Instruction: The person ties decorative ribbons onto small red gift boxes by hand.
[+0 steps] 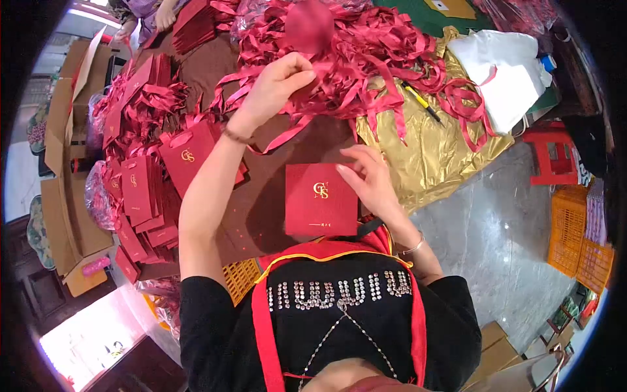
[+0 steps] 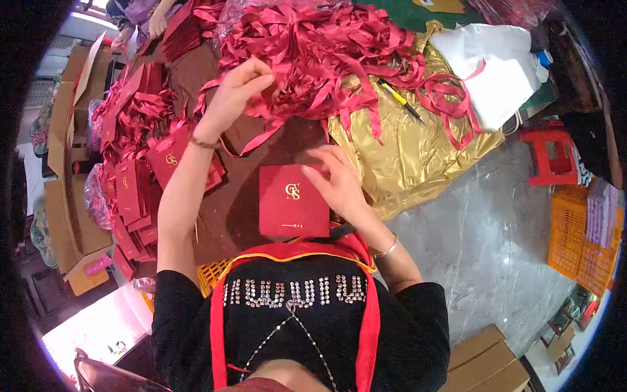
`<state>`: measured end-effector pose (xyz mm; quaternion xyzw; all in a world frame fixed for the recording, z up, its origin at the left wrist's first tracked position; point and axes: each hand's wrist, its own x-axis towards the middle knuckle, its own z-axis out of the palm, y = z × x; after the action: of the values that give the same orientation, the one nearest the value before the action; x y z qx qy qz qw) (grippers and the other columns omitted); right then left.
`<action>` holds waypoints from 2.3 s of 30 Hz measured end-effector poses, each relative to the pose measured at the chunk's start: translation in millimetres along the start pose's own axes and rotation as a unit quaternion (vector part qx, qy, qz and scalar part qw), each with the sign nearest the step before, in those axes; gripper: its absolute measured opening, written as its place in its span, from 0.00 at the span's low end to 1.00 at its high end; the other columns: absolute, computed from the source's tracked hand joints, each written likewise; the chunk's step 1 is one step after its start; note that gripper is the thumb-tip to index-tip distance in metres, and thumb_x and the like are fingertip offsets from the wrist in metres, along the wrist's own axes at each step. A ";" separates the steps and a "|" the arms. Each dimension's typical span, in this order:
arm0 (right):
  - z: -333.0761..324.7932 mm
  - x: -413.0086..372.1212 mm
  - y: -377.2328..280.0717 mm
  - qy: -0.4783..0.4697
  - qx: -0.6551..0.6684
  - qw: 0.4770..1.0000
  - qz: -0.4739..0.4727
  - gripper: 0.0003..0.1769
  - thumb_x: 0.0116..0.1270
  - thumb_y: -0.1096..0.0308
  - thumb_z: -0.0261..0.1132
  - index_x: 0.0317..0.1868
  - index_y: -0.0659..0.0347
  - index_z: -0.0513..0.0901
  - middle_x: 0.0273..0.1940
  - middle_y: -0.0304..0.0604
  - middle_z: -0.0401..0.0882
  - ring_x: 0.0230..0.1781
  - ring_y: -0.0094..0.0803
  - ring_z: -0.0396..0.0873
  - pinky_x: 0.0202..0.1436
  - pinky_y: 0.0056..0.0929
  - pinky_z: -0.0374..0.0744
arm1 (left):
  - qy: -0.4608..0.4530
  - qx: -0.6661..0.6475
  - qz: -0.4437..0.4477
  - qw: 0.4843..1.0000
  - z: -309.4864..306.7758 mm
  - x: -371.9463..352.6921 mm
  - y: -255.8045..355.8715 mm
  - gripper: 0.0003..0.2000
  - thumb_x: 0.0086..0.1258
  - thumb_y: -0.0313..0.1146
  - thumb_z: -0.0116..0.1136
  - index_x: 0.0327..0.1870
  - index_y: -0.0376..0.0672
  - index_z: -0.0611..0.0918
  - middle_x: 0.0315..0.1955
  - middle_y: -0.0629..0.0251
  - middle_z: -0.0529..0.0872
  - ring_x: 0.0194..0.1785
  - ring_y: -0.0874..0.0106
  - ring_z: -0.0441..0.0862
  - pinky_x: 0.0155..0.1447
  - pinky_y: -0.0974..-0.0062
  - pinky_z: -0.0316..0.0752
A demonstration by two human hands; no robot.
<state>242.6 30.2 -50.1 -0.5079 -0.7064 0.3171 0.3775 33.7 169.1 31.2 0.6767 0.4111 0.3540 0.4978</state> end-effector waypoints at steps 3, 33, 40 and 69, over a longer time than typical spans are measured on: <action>2.6 25.4 -29.0 -0.167 0.579 0.780 0.170 0.18 0.71 0.58 0.56 0.56 0.58 0.74 0.51 0.39 0.76 0.45 0.29 0.76 0.48 0.28 0.74 | -0.100 -0.173 -0.121 0.972 5.1 -29.0 43.8 0.05 0.71 0.32 0.52 0.40 0.41 0.74 0.27 0.69 0.79 0.25 0.84 0.74 0.30 0.86 0.68; 14.7 30.0 -6.9 -0.151 -0.122 0.969 -0.153 0.09 0.59 0.71 0.63 0.41 0.60 0.81 0.37 0.42 0.81 0.38 0.41 0.78 0.41 0.38 0.74 | 0.185 0.140 -0.208 0.950 5.4 -217.4 -38.3 0.08 0.62 0.27 0.62 0.41 0.36 0.82 0.24 0.69 0.80 0.29 0.85 0.73 0.36 0.84 0.69; 36.5 32.9 -17.7 -0.158 -0.195 0.957 -0.145 0.11 0.60 0.62 0.65 0.41 0.56 0.83 0.39 0.38 0.78 0.40 0.37 0.75 0.42 0.35 0.71 | 0.321 0.029 -0.115 0.940 5.9 -209.8 -34.5 0.15 0.64 0.22 0.58 0.53 0.37 0.79 0.31 0.74 0.79 0.35 0.85 0.73 0.41 0.87 0.69; 37.6 25.6 -15.0 -0.213 -0.127 0.966 -0.072 0.08 0.63 0.66 0.61 0.40 0.57 0.83 0.37 0.38 0.79 0.42 0.37 0.76 0.44 0.35 0.70 | 0.005 0.015 -0.222 0.975 61.8 -202.9 -17.3 0.14 0.72 0.30 0.51 0.55 0.38 0.78 0.29 0.65 0.81 0.29 0.79 0.72 0.37 0.78 0.71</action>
<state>198.1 48.1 -51.5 -0.4204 -0.8396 0.2978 0.1722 1.6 -36.0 -15.4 0.5740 0.5588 0.2321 0.5517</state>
